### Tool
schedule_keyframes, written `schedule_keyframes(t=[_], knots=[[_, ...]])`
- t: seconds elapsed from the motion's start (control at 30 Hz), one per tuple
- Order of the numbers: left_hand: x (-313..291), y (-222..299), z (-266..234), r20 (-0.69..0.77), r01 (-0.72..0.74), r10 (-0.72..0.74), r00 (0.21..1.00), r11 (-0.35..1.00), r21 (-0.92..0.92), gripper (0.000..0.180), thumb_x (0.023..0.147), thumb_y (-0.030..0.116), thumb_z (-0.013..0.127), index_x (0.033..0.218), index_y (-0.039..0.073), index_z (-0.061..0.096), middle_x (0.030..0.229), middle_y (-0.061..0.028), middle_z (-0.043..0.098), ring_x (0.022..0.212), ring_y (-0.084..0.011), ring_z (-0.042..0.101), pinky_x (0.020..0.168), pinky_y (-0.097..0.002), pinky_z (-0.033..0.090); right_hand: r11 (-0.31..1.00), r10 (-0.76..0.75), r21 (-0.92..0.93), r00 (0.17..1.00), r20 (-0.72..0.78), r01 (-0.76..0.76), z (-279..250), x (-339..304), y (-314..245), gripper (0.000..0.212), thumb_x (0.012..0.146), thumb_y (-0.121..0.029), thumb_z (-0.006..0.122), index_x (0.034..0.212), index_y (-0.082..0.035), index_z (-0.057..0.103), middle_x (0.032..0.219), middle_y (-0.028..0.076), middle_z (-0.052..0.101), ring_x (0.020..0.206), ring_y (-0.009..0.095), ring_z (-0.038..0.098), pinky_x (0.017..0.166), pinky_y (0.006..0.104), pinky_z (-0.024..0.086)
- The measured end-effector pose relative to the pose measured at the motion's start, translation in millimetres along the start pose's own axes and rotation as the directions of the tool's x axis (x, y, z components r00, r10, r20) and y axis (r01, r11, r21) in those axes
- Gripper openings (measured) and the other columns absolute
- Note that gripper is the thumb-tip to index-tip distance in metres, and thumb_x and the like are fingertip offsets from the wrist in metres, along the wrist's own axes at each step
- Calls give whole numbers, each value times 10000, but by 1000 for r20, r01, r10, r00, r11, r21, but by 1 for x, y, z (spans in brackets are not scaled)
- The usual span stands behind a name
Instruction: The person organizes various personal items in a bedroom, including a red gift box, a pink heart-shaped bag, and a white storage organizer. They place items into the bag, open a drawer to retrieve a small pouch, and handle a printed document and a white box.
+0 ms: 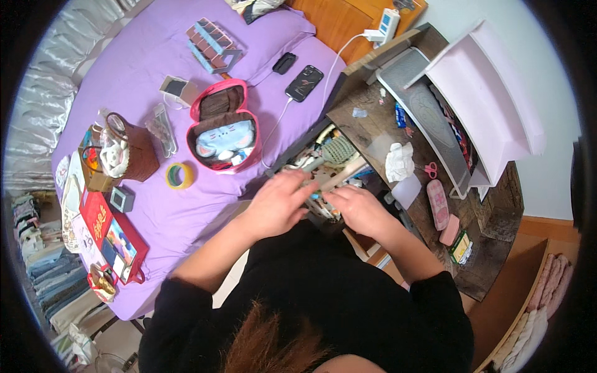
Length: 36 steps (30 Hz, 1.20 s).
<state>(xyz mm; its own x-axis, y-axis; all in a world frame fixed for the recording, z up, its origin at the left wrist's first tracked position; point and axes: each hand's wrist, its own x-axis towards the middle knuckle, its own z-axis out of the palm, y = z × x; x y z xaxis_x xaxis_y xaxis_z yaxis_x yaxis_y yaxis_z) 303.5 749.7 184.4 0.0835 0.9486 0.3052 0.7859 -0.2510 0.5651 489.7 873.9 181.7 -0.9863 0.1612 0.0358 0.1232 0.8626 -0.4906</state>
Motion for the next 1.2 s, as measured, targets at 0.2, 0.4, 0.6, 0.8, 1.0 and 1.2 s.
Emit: schedule_keyframes(t=[0.2, 0.4, 0.6, 0.8, 1.0, 1.2], knots=[[-43, -81, 3, 275, 137, -113, 955, 988, -71, 328, 708, 82, 580, 1033, 42, 565, 870, -163, 592, 815, -336, 581, 708, -417, 466, 993, 108, 55, 993, -43, -105, 10, 32, -19, 299, 749, -32, 512, 1044, -18, 555, 926, 142, 580, 867, 302, 559, 746, 370, 464], [-85, -238, -28, 291, 571, -628, 722, 778, 264, 235, 758, 187, 596, 975, 111, 644, 869, -192, 620, 809, -344, 596, 719, -396, 472, 885, 455, 210, 869, -195, -416, 9, 14, -14, 233, 780, -92, 564, 1000, -17, 580, 928, 156, 595, 867, 316, 565, 738, 362, 460], [-71, -295, 23, 761, 547, -440, 477, 826, 135, 262, 764, 176, 517, 985, 109, 640, 968, -177, 612, 909, -300, 581, 820, -358, 436, 803, 583, 275, 792, -178, -529, 7, 2, -21, 232, 789, -119, 563, 1009, -50, 590, 892, 152, 593, 850, 319, 559, 740, 374, 455], [-88, -318, 39, 806, 235, -396, 441, 917, 322, 276, 796, 140, 480, 1039, 91, 601, 992, -195, 595, 955, -329, 562, 806, -366, 436, 716, 697, 277, 644, -314, -640, 4, -8, -25, 220, 799, -135, 560, 997, -45, 591, 841, 165, 580, 827, 330, 555, 719, 396, 451], [-78, -291, 38, 646, 246, -608, 461, 787, 565, 231, 770, 158, 499, 954, 84, 617, 995, -176, 604, 950, -320, 574, 797, -396, 458, 674, 738, 347, 574, -353, -653, 26, -10, -27, 212, 800, -138, 559, 980, -32, 595, 840, 166, 588, 825, 333, 559, 721, 395, 453], [-79, -293, 35, 624, 232, -577, 527, 804, 548, 230, 832, 208, 470, 933, 51, 606, 942, -185, 614, 906, -325, 588, 780, -408, 464, 667, 745, 342, 573, -341, -662, 29, -17, -22, 221, 798, -146, 562, 974, -17, 598, 876, 168, 599, 846, 329, 566, 736, 385, 457]])
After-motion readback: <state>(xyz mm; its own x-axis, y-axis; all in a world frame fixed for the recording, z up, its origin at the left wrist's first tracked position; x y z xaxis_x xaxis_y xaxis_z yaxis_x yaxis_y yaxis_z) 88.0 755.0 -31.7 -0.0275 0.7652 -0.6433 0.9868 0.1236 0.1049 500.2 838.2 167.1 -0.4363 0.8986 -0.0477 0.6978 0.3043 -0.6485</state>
